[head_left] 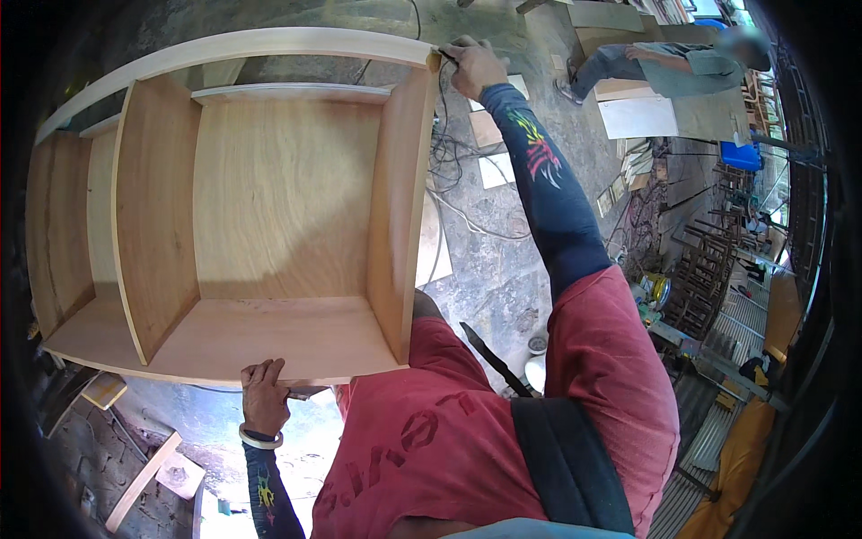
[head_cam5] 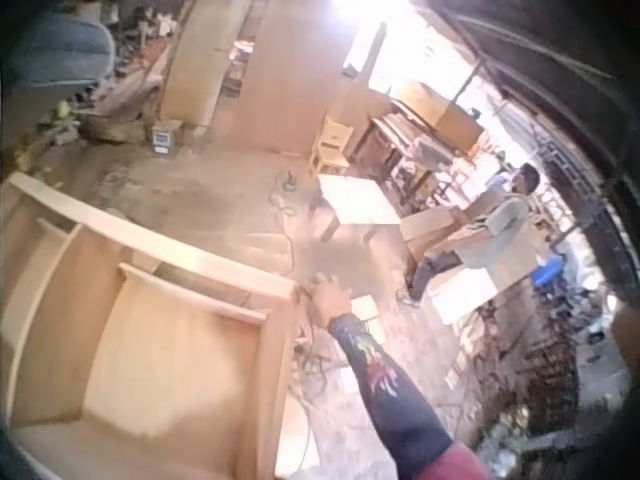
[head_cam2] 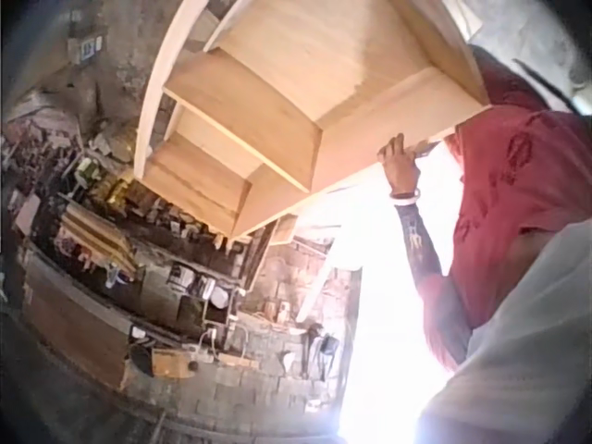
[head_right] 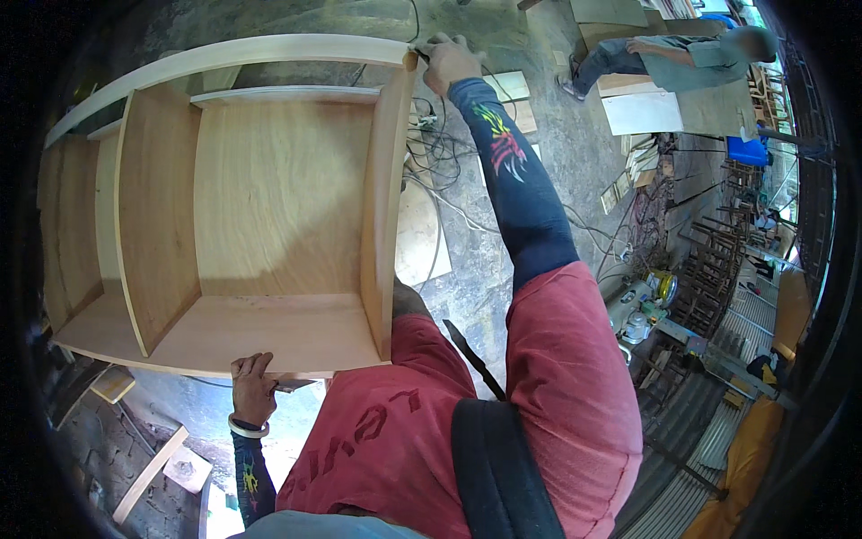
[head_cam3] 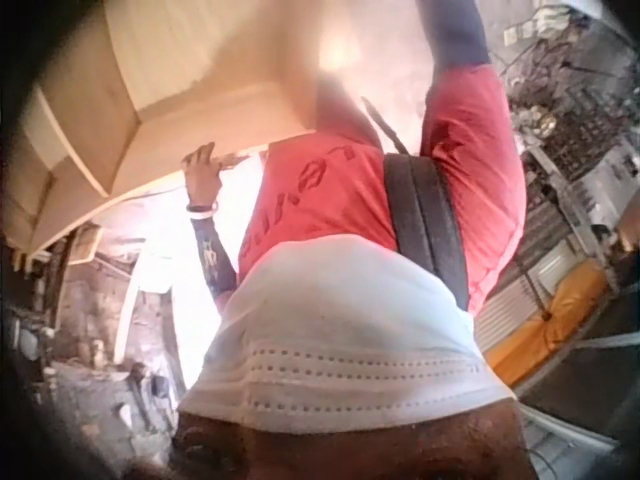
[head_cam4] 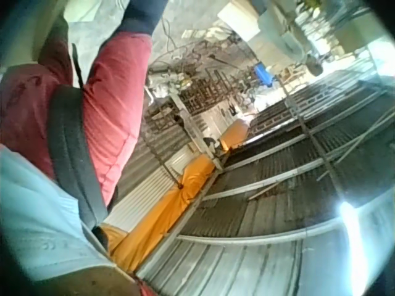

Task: Sanding and applying wood filler to a wooden cabinet.

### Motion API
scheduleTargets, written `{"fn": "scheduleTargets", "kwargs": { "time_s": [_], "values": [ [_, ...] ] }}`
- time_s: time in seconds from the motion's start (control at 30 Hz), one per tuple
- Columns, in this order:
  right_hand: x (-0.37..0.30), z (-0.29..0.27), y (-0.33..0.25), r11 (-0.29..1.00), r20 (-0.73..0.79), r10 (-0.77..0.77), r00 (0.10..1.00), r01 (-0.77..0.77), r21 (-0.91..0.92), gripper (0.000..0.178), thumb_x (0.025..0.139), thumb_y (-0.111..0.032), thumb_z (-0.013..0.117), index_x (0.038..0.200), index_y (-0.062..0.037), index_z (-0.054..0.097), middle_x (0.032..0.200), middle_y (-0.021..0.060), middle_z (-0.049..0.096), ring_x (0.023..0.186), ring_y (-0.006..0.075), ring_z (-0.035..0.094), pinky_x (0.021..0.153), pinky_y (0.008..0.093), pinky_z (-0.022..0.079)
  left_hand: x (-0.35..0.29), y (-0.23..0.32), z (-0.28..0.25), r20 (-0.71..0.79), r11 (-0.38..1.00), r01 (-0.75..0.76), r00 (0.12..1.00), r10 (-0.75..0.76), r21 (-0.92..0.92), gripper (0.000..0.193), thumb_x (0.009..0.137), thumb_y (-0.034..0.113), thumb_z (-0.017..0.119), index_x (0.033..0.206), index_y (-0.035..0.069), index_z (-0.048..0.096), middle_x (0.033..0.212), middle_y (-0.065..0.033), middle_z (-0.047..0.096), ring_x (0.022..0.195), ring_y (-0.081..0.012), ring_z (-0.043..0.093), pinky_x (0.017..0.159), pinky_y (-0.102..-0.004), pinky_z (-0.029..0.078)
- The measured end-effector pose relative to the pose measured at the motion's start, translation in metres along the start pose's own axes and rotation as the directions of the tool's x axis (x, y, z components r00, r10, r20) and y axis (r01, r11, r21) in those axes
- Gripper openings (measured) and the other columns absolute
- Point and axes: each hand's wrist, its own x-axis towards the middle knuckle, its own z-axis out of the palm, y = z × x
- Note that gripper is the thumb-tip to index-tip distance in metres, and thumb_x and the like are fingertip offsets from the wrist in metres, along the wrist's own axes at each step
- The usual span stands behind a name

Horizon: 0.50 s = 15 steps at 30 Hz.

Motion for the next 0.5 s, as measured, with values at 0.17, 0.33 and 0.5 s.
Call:
{"fn": "scheduleTargets", "kwargs": {
  "time_s": [0.17,0.33,0.5],
  "values": [
    [-0.018,-0.005,-0.017,0.993,0.094,-0.045,0.995,0.055,-0.101,0.06,0.076,-0.007,0.061,0.132,-0.0276,0.068,0.13,0.0035,0.061,0.118,0.0388,0.055,0.091,0.0669,0.048,0.004,-0.002,0.001,-0.05,0.999,0.031,0.998,-0.032,-0.025,0.028,0.072,0.002,0.07,0.1,-0.001,0.074,0.13,-0.0125,0.064,0.122,-0.0326,0.055,0.107,-0.0469,0.039],
    [-0.114,-0.013,-0.079,0.995,0.086,-0.044,0.995,0.051,-0.084,0.059,0.078,-0.007,0.063,0.132,-0.0284,0.068,0.13,0.0002,0.061,0.122,0.0308,0.054,0.085,0.0714,0.047,-0.002,-0.001,-0.005,-0.062,1.0,-0.008,0.998,0.009,0.014,0.028,0.071,0.0,0.071,0.099,-0.003,0.073,0.129,-0.0133,0.064,0.121,-0.033,0.055,0.106,-0.0471,0.039],
    [-0.14,-0.008,-0.081,0.978,-0.096,-0.007,0.995,0.027,0.208,0.059,0.077,0.0,0.062,0.131,-0.024,0.068,0.127,0.0049,0.062,0.118,0.0341,0.057,0.086,0.0539,0.052,0.004,-0.004,-0.008,-0.12,0.998,-0.058,0.991,0.061,0.03,0.011,0.062,0.002,0.074,0.072,0.004,0.078,0.128,-0.0125,0.066,0.125,-0.031,0.056,0.107,-0.0494,0.037]
  ]
}}
